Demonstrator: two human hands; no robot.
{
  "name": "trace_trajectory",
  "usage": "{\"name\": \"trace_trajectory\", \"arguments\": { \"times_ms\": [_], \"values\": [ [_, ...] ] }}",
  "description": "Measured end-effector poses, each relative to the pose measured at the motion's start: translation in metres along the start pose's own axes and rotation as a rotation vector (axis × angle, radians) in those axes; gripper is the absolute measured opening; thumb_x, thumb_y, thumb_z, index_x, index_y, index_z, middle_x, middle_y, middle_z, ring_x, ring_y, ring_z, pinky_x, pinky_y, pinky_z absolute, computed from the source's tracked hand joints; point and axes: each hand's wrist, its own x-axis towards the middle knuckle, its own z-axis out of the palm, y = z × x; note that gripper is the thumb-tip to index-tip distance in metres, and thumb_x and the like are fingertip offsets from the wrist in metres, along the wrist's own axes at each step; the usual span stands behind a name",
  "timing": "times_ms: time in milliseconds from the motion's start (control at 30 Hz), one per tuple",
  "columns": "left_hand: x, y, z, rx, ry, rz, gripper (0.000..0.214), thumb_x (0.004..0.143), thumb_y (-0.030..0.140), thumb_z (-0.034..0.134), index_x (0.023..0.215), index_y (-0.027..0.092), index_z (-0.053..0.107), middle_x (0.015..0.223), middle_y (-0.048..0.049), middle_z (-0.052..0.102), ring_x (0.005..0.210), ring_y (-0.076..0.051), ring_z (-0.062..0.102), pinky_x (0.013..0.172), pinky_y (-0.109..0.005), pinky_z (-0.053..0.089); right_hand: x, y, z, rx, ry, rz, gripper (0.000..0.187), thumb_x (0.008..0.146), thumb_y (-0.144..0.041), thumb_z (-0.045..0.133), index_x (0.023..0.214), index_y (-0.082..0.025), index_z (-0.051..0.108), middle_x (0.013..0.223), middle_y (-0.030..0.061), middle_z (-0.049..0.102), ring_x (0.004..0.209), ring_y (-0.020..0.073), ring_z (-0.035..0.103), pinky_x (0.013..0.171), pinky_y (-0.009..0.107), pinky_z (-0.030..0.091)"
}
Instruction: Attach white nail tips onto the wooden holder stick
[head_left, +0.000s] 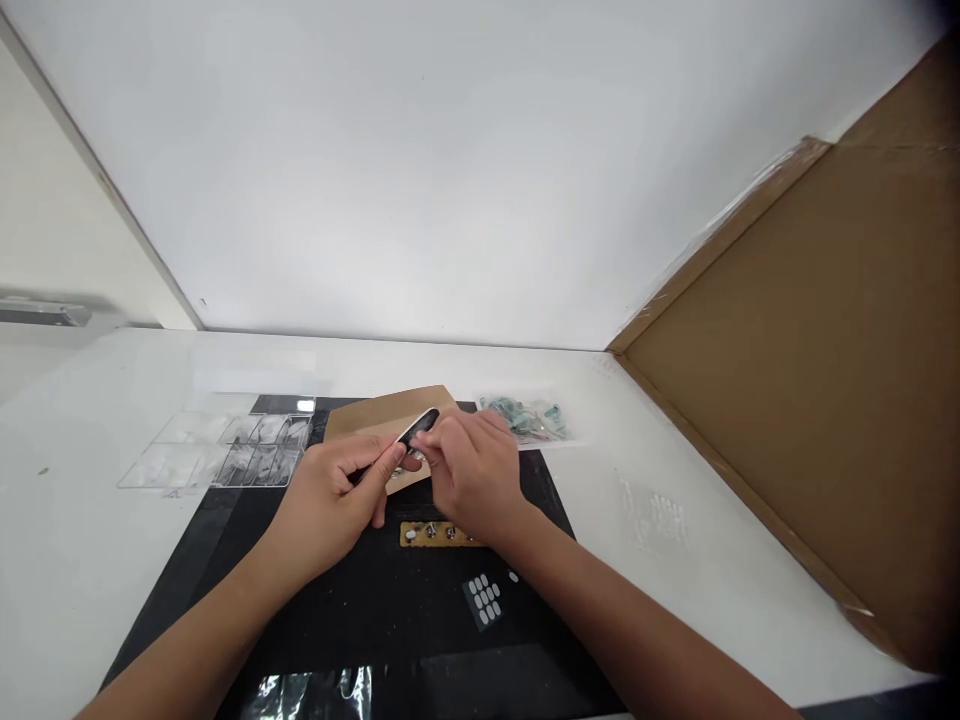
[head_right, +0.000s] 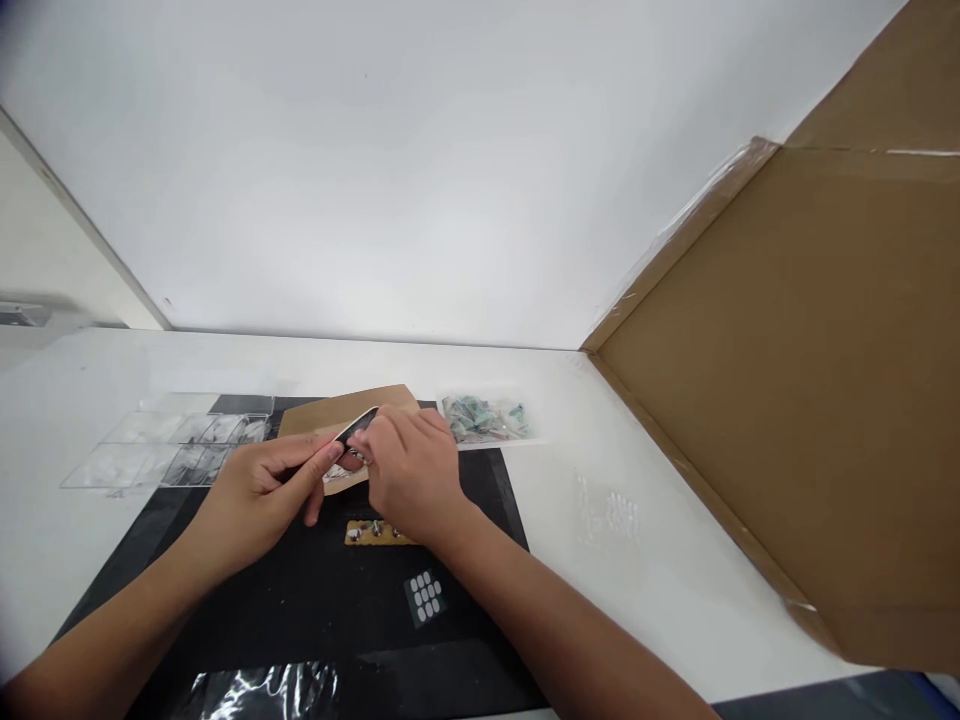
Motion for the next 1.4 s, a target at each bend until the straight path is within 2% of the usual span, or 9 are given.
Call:
{"name": "trace_trajectory", "arguments": {
  "times_ms": [167, 300, 367, 500, 600, 733, 867, 1233, 1400],
  "values": [
    [0.0000, 0.0011, 0.0007, -0.026, -0.004, 0.002, 0.046, 0.106, 0.053, 0.054, 0.106, 0.020, 0.084, 0.047, 0.0044, 0.060, 0.048, -0.013, 0.057, 0.061, -0.025, 0.047, -0.0001, -0.0008, -0.0003, -0.017, 0.058, 0.066, 0.029, 0.108, -0.021, 0.053, 0.081, -0.024, 0.044, 0.068, -0.0020, 0.057, 0.062, 0.0167, 0.051, 0.069, 0.036, 0.032],
    [0.0008, 0.0015, 0.0009, -0.038, -0.003, 0.020, 0.043, 0.106, 0.052, 0.055, 0.106, 0.020, 0.084, 0.049, 0.0053, 0.061, 0.049, -0.011, 0.057, 0.063, -0.024, 0.047, -0.0006, -0.0026, -0.0014, -0.002, 0.004, -0.022, 0.029, 0.105, -0.018, 0.054, 0.080, -0.024, 0.042, 0.070, -0.0013, 0.059, 0.063, 0.0165, 0.051, 0.072, 0.036, 0.033],
    [0.0013, 0.0015, 0.0010, -0.052, -0.001, 0.000, 0.044, 0.106, 0.053, 0.055, 0.106, 0.020, 0.084, 0.047, 0.0058, 0.059, 0.045, -0.011, 0.054, 0.060, -0.025, 0.046, -0.0003, -0.0028, -0.0015, -0.036, 0.059, 0.053, 0.030, 0.107, -0.019, 0.054, 0.080, -0.024, 0.042, 0.069, -0.0018, 0.060, 0.061, 0.0158, 0.049, 0.071, 0.036, 0.032],
    [0.0015, 0.0015, 0.0012, -0.027, -0.002, 0.022, 0.044, 0.106, 0.051, 0.054, 0.103, 0.019, 0.084, 0.047, 0.0050, 0.059, 0.049, -0.012, 0.057, 0.066, -0.026, 0.048, 0.0001, -0.0026, -0.0017, 0.032, -0.015, -0.024, 0.029, 0.106, -0.018, 0.052, 0.080, -0.024, 0.043, 0.070, -0.0015, 0.059, 0.063, 0.0159, 0.051, 0.073, 0.035, 0.033],
    [0.0008, 0.0013, 0.0014, -0.041, -0.005, 0.014, 0.045, 0.106, 0.052, 0.054, 0.103, 0.019, 0.084, 0.046, 0.0055, 0.057, 0.046, -0.012, 0.054, 0.060, -0.025, 0.046, 0.0003, -0.0026, -0.0014, -0.034, 0.037, 0.055, 0.028, 0.107, -0.019, 0.055, 0.081, -0.024, 0.045, 0.068, -0.0026, 0.057, 0.060, 0.0155, 0.049, 0.073, 0.036, 0.031],
    [0.0005, 0.0003, 0.0021, -0.006, 0.012, 0.031, 0.042, 0.106, 0.050, 0.055, 0.103, 0.020, 0.084, 0.048, 0.0052, 0.059, 0.048, -0.011, 0.056, 0.063, -0.025, 0.047, 0.0005, -0.0038, 0.0004, 0.025, -0.017, 0.018, 0.029, 0.107, -0.019, 0.052, 0.080, -0.024, 0.042, 0.068, -0.0029, 0.055, 0.061, 0.0154, 0.048, 0.073, 0.036, 0.030],
    [0.0010, 0.0007, 0.0028, 0.014, 0.032, 0.045, 0.040, 0.106, 0.048, 0.055, 0.104, 0.020, 0.084, 0.048, 0.0053, 0.060, 0.046, -0.011, 0.055, 0.061, -0.025, 0.046, 0.0016, -0.0059, 0.0011, 0.010, 0.019, 0.098, 0.029, 0.108, -0.021, 0.052, 0.081, -0.023, 0.044, 0.069, -0.0030, 0.056, 0.061, 0.0152, 0.049, 0.074, 0.036, 0.030],
    [0.0016, 0.0009, 0.0026, 0.031, 0.048, 0.111, 0.040, 0.107, 0.045, 0.053, 0.093, 0.020, 0.081, 0.049, 0.0050, 0.059, 0.050, -0.011, 0.058, 0.062, -0.024, 0.046, 0.0024, -0.0078, -0.0029, 0.063, -0.044, 0.060, 0.029, 0.107, -0.020, 0.052, 0.079, -0.023, 0.043, 0.069, -0.0025, 0.057, 0.060, 0.0149, 0.048, 0.072, 0.036, 0.030],
    [0.0023, 0.0003, 0.0011, -0.074, -0.022, 0.002, 0.041, 0.108, 0.052, 0.051, 0.098, 0.019, 0.074, 0.044, 0.0074, 0.053, 0.040, -0.009, 0.050, 0.050, -0.022, 0.040, -0.0001, -0.0009, -0.0040, 0.185, 0.085, 0.116, 0.020, 0.106, -0.020, 0.061, 0.088, -0.022, 0.052, 0.072, -0.0042, 0.063, 0.065, 0.0143, 0.059, 0.077, 0.036, 0.034]
  ]
}}
